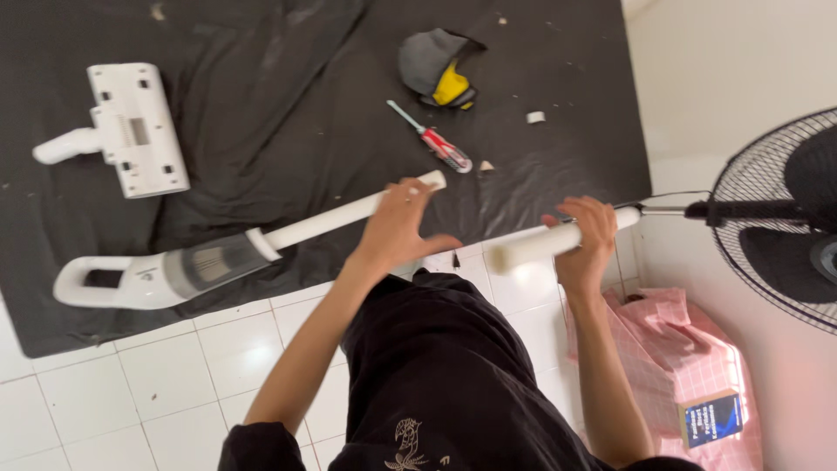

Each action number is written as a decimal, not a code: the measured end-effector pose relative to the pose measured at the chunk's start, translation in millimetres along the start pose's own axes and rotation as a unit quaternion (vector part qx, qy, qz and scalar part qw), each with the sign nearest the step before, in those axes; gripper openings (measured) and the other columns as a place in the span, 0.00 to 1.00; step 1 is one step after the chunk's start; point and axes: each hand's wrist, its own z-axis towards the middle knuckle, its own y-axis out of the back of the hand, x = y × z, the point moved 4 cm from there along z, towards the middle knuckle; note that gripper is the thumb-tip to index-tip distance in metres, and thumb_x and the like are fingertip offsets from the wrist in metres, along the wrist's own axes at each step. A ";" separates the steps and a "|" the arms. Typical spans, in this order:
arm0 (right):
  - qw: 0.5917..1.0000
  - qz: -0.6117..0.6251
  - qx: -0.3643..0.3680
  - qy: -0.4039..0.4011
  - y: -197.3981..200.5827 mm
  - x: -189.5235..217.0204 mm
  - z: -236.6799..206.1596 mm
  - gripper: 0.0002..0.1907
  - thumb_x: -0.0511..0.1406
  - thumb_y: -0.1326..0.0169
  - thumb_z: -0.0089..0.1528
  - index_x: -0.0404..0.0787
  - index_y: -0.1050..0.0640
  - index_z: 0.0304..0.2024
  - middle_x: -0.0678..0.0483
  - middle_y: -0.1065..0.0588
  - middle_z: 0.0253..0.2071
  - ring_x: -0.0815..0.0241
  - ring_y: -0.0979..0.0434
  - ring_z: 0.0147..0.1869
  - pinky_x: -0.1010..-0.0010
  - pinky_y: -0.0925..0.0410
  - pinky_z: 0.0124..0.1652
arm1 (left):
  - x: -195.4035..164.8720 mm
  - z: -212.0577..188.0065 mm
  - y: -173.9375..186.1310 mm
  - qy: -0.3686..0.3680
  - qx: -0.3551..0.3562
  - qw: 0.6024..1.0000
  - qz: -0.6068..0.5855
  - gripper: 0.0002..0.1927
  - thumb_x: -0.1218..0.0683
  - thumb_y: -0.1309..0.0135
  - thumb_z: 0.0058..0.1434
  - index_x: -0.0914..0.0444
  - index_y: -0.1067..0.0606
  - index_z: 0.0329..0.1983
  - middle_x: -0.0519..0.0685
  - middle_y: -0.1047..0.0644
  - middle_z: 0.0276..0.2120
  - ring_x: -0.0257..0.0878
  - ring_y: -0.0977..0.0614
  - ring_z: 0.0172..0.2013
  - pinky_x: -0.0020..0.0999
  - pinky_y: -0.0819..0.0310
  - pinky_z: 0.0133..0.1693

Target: The person unscrews the housing of a handheld vacuum cleaner with a screwdriver, wipes the body with a cloth, removes and handles the dust canister and filter, then attaches the extension tube and floor head to reassemble the vacuum.

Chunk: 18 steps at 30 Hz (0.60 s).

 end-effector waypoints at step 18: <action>0.460 0.737 -0.115 -0.482 -53.6 -60.4 -1.5 0.24 0.50 0.44 0.65 0.45 0.38 0.25 0.59 0.46 0.19 0.64 0.47 0.24 0.70 0.44 0.27 | 38.8 -14.1 -67.2 0.069 0.167 0.960 0.214 0.28 0.36 0.45 0.65 0.66 0.28 0.45 0.54 0.21 0.29 0.52 0.18 0.26 0.45 0.25 0.26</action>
